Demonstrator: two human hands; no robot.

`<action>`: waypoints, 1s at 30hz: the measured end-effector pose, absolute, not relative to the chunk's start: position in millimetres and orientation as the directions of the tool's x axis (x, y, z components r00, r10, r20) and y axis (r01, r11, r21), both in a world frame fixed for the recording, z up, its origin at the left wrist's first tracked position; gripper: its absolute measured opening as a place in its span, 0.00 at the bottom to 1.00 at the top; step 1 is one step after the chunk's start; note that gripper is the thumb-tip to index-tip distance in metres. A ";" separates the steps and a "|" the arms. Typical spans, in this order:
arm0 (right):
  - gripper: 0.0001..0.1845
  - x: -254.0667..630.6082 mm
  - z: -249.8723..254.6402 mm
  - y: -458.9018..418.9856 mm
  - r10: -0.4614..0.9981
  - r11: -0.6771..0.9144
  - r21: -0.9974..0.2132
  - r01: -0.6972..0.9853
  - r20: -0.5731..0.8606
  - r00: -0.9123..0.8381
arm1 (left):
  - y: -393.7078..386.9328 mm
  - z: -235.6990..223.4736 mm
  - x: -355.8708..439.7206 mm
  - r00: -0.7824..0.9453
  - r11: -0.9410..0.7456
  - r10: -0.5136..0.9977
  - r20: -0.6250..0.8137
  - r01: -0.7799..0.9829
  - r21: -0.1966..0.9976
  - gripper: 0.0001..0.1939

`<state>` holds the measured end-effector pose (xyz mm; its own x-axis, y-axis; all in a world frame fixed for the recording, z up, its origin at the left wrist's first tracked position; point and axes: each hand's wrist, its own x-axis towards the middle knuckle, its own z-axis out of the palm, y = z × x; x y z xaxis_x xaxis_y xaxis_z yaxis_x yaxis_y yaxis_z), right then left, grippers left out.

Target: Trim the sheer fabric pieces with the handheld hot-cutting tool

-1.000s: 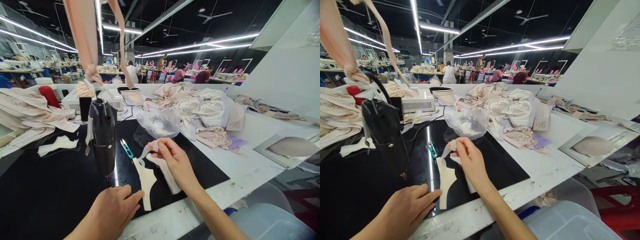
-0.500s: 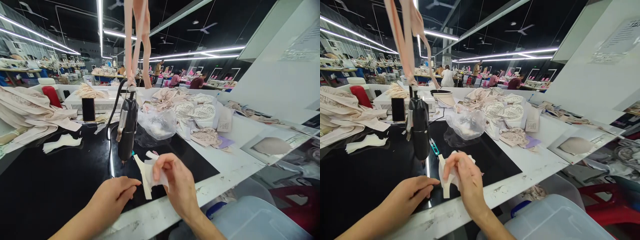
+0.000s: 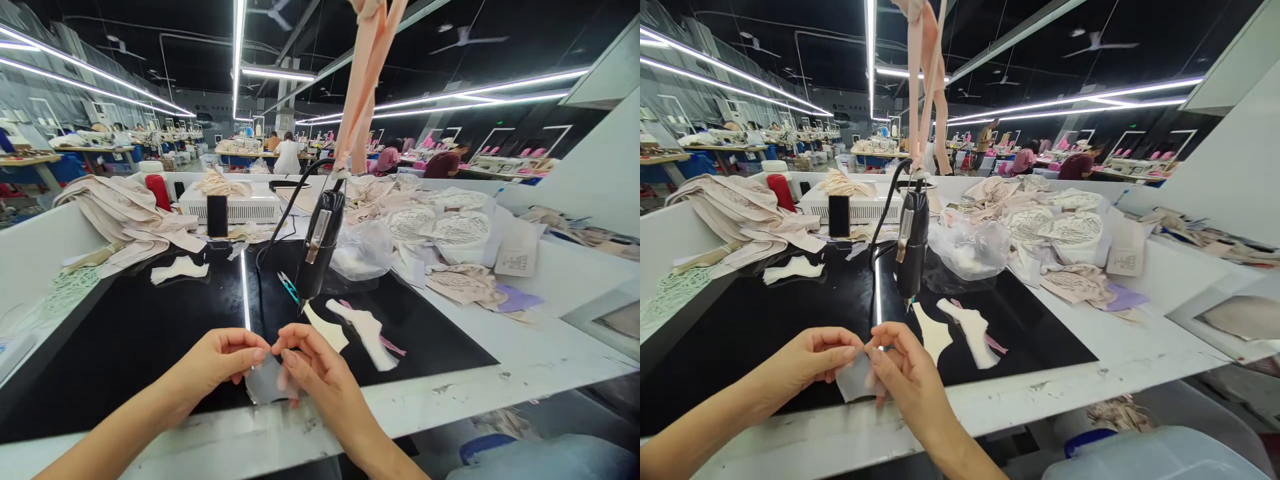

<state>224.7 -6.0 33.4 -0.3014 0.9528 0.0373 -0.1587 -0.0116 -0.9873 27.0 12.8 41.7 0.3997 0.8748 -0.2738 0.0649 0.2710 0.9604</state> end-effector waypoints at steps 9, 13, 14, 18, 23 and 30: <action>0.09 223.2 22.2 2.4 0.936 -0.115 -0.986 0.121 -0.148 -0.318 | 5.3 51.5 -9.0 0.223 0.236 0.931 -0.289 0.234 0.943 0.19; 0.04 216.9 25.9 4.1 0.932 -0.108 -0.982 0.155 -0.154 -0.328 | 6.3 50.5 -15.0 0.204 0.225 0.939 -0.276 0.242 0.944 0.19; 0.03 215.5 26.7 4.5 0.931 -0.099 -0.981 0.164 -0.150 -0.333 | 6.7 50.5 -15.9 0.198 0.225 0.940 -0.276 0.247 0.942 0.19; 0.03 210.5 26.5 5.9 0.933 -0.046 -0.978 0.202 -0.114 -0.341 | 8.6 50.4 -18.9 0.175 0.221 0.945 -0.275 0.278 0.935 0.18; 0.05 204.9 22.9 7.8 0.939 -0.004 -0.970 0.245 -0.088 -0.333 | 11.3 46.9 -25.3 0.152 0.218 0.950 -0.273 0.306 0.927 0.17; 0.09 201.5 24.6 6.6 0.935 0.075 -0.958 0.277 -0.030 -0.355 | 10.2 47.5 -27.4 0.087 0.263 0.946 -0.311 0.353 0.898 0.17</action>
